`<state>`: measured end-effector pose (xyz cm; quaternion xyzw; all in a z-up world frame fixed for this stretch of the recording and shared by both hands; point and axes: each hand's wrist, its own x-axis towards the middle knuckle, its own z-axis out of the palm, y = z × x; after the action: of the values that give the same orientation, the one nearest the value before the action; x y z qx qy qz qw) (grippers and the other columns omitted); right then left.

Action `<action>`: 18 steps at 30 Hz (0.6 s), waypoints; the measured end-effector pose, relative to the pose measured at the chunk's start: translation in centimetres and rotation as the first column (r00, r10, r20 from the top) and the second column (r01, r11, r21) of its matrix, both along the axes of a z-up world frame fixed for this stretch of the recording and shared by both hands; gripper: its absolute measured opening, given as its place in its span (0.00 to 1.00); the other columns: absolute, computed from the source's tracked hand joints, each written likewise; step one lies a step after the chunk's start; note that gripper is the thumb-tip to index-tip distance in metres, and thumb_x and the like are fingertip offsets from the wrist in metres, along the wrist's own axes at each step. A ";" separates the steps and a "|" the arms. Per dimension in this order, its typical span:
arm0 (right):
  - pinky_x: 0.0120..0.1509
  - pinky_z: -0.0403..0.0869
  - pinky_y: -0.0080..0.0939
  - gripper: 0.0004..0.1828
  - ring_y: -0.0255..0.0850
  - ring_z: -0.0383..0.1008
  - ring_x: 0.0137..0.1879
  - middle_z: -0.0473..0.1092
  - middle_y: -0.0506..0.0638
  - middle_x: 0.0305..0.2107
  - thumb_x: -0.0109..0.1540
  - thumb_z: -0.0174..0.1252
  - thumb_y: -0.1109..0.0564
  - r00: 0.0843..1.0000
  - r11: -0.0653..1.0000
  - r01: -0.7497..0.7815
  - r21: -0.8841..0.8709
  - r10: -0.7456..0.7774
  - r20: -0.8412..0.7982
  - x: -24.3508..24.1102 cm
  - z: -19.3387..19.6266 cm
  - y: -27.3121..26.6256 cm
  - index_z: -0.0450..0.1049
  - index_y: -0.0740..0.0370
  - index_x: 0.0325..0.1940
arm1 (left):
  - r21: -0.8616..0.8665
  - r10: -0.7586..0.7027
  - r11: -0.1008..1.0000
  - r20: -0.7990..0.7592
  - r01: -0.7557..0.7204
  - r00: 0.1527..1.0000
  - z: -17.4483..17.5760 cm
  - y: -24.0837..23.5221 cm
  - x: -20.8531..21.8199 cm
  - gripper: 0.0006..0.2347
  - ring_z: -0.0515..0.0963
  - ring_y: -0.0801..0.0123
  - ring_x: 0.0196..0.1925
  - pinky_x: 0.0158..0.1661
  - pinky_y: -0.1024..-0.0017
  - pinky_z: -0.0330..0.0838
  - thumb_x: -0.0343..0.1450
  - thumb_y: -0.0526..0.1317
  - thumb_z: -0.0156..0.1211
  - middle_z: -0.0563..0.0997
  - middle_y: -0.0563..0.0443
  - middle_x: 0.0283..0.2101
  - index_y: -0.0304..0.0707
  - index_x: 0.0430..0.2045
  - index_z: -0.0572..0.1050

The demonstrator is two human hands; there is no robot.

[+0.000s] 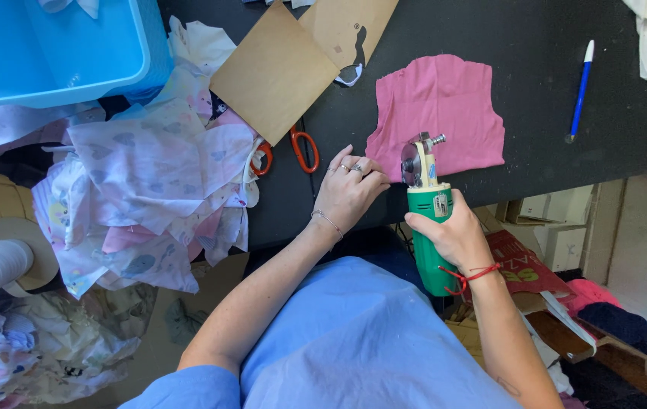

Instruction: Tracing patterns onto fabric and cutting them out using an electric rotary cutter.

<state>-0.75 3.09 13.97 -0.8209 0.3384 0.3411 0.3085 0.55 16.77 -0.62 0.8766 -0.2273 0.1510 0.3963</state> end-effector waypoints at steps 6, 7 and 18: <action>0.57 0.58 0.52 0.39 0.54 0.57 0.58 0.63 0.62 0.44 0.39 0.61 0.39 0.999 1.000 -0.020 0.000 0.020 0.034 2.6 -0.2 0.5 0.60 0.58 0.48 | 0.027 0.010 1.000 -0.003 -0.010 1.000 0.2 0.0 0.1 0.04 0.69 0.72 0.37 0.53 0.63 0.59 0.62 0.44 0.57 0.70 0.60 0.30 0.49 0.22 0.71; 0.56 0.59 0.51 0.37 0.54 0.58 0.57 0.64 0.62 0.42 0.40 0.61 0.39 0.996 0.998 -0.057 -0.010 0.058 0.069 2.9 -0.7 0.3 0.60 0.58 0.46 | 0.023 0.010 1.000 -0.008 -0.010 1.000 0.3 0.0 0.1 0.04 0.69 0.72 0.37 0.53 0.63 0.59 0.62 0.43 0.57 0.70 0.60 0.30 0.49 0.22 0.71; 0.56 0.59 0.50 0.34 0.52 0.60 0.55 0.65 0.61 0.41 0.42 0.61 0.40 0.977 0.995 -0.103 -0.008 0.103 0.184 8.3 -2.0 1.0 0.62 0.59 0.44 | 0.021 0.015 1.000 -0.007 -0.014 1.000 -0.2 0.0 0.1 0.03 0.69 0.72 0.37 0.53 0.63 0.60 0.62 0.43 0.57 0.70 0.60 0.30 0.49 0.24 0.71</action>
<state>7.54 4.05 11.98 -0.8652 0.2650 0.2794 0.3210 0.65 16.74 -0.77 0.8828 -0.2212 0.1486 0.3869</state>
